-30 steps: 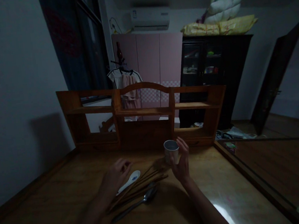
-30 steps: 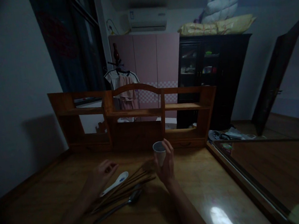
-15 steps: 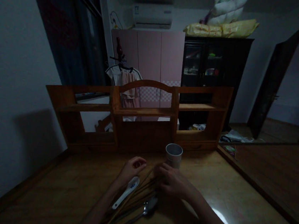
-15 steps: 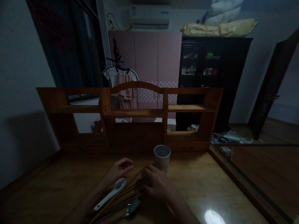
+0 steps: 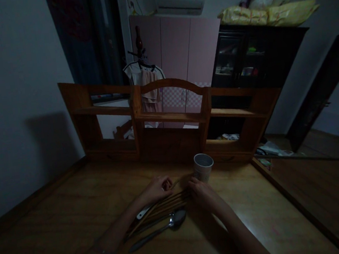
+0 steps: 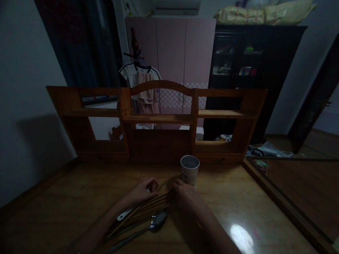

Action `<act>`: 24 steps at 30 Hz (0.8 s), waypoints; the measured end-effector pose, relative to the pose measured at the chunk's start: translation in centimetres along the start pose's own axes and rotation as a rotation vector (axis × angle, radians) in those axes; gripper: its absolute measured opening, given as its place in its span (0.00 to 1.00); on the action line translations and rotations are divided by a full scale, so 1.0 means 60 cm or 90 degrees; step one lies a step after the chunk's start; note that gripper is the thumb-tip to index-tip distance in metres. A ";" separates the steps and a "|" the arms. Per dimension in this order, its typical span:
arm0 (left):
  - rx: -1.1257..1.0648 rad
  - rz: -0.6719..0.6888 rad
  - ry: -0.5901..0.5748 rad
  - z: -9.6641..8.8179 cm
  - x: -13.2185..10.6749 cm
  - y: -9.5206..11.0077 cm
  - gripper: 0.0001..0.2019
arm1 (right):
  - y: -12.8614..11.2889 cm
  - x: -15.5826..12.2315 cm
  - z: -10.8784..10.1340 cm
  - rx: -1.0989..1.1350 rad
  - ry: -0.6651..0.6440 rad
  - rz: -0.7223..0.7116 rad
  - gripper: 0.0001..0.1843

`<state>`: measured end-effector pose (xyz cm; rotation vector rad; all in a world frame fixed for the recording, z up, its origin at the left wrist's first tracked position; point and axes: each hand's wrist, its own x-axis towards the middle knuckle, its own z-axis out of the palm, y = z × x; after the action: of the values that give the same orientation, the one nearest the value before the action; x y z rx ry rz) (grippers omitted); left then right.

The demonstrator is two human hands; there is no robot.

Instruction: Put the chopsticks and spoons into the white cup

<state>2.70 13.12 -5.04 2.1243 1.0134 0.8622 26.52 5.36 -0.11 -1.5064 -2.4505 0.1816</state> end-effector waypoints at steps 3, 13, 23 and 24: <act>-0.049 -0.020 0.013 0.002 -0.003 0.007 0.11 | 0.004 0.000 -0.005 0.003 0.001 0.004 0.15; -0.342 -0.107 0.133 -0.039 0.014 0.027 0.19 | 0.013 0.003 -0.008 0.023 -0.004 0.000 0.15; -0.634 -0.187 0.207 -0.058 0.015 0.012 0.16 | 0.016 -0.003 -0.014 0.092 0.036 -0.028 0.11; -0.654 -0.190 0.208 -0.059 0.015 0.013 0.15 | 0.016 -0.005 -0.019 0.105 0.039 -0.036 0.10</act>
<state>0.76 14.35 -2.13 0.9699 0.7483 1.2404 27.80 5.51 0.69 -1.3518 -2.3646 0.3133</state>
